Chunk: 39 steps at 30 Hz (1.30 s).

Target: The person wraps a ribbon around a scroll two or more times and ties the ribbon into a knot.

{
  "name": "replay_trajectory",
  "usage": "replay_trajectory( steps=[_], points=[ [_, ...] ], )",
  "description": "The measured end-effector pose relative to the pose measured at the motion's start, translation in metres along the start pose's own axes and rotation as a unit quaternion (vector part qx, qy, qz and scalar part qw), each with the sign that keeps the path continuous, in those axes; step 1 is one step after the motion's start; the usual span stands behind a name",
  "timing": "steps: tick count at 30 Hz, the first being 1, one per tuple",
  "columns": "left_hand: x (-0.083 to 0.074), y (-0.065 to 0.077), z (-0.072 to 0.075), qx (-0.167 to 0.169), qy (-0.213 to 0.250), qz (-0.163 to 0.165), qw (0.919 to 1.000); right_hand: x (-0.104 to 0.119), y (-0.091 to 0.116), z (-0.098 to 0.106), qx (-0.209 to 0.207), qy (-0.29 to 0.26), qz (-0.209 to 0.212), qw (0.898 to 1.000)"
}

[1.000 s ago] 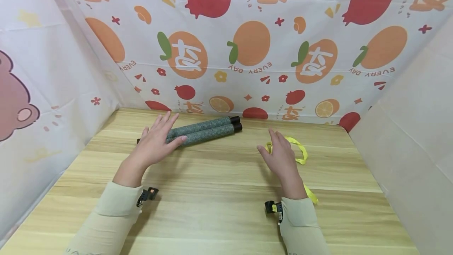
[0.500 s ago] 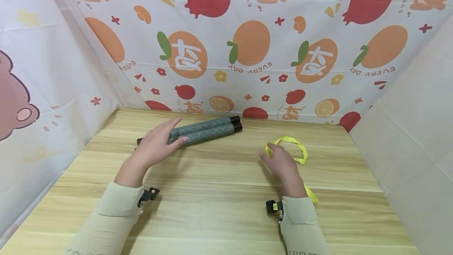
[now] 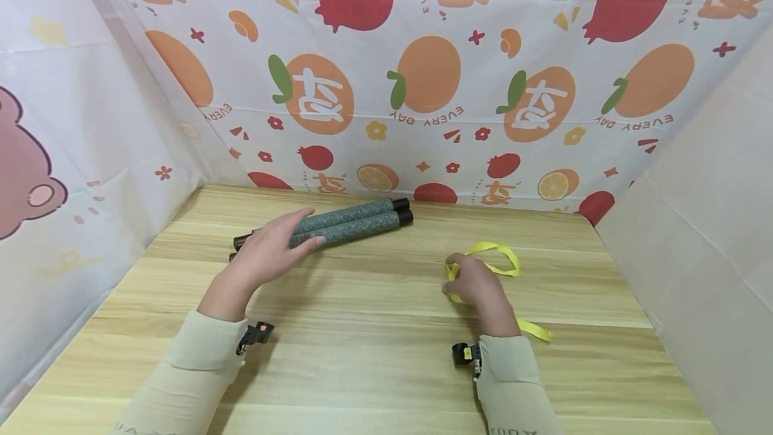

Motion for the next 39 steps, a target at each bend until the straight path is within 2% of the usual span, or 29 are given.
replay_trajectory(
  steps=[6, 14, 20, 24, 27, 32, 36, 39],
  points=[
    [-0.003, 0.000, -0.003, 0.002, -0.001, 0.002, 1.0000, 0.003, -0.001, -0.007, 0.013, 0.015, 0.017, 1.000],
    [-0.014, -0.003, -0.007, 0.002, 0.002, -0.010, 0.9999, 0.016, 0.005, -0.007, 0.010, 0.035, 0.054, 0.998],
    [-0.028, -0.004, -0.019, 0.012, 0.017, -0.032, 0.9993, 0.034, 0.016, -0.008, 0.006, 0.026, 0.093, 0.995],
    [-0.043, -0.005, -0.031, 0.030, 0.052, -0.053, 0.9968, 0.053, 0.027, -0.011, 0.012, 0.013, 0.135, 0.991],
    [-0.062, -0.006, -0.043, 0.046, 0.102, -0.082, 0.9903, 0.069, 0.037, -0.016, 0.026, 0.005, 0.176, 0.984],
    [-0.093, -0.004, -0.064, 0.081, 0.168, -0.128, 0.9740, 0.095, 0.054, -0.026, 0.079, -0.039, 0.240, 0.967],
    [-0.109, -0.001, -0.077, 0.100, 0.216, -0.149, 0.9598, 0.107, 0.063, -0.032, 0.124, -0.094, 0.257, 0.954],
    [-0.116, 0.000, -0.083, 0.103, 0.260, -0.154, 0.9476, 0.112, 0.067, -0.032, 0.139, -0.133, 0.261, 0.946]
  ],
)
Point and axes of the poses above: each hand's wrist, its own y-axis away from the middle knuckle, its own z-axis out of the back of the hand, x = y × z, the point moved 9 cm from there along -y, towards the middle knuckle, and after that the axes turned 11 degrees about -z, right-handed, at the moved point
